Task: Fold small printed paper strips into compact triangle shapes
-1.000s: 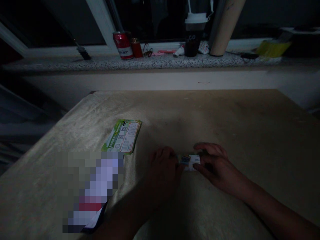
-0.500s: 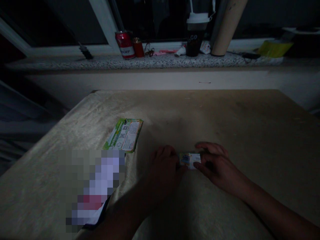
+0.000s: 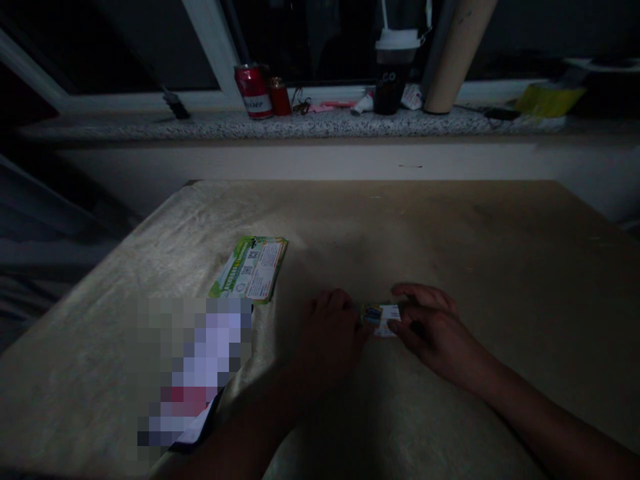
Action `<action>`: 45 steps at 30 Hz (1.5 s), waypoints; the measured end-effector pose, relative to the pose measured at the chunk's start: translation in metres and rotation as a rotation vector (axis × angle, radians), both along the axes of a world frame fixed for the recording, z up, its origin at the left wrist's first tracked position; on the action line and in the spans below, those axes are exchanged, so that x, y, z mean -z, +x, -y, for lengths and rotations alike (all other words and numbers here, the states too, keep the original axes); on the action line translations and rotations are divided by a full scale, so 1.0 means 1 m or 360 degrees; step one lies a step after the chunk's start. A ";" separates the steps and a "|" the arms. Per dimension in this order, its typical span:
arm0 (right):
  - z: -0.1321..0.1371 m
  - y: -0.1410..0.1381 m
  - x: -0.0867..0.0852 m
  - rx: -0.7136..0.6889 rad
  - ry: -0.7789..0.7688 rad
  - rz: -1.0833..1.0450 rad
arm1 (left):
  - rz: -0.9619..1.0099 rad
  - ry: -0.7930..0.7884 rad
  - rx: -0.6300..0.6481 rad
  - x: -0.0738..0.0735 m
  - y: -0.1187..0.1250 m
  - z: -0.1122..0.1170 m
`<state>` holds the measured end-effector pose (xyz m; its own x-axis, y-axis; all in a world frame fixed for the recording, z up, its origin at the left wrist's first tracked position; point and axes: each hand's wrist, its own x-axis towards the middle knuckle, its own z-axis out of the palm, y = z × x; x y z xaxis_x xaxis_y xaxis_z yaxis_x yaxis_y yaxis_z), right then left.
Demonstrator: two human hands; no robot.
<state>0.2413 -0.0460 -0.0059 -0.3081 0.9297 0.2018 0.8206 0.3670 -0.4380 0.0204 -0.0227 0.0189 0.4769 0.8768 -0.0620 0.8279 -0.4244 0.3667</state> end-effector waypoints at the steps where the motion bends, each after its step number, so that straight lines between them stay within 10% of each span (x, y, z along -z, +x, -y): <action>1: 0.000 0.000 0.000 -0.0001 -0.0002 0.0000 | -0.0012 0.0004 0.0006 0.000 0.000 0.000; 45: 0.001 -0.002 0.003 0.0035 0.0016 0.0007 | 0.0148 0.0027 -0.0042 0.005 0.000 0.002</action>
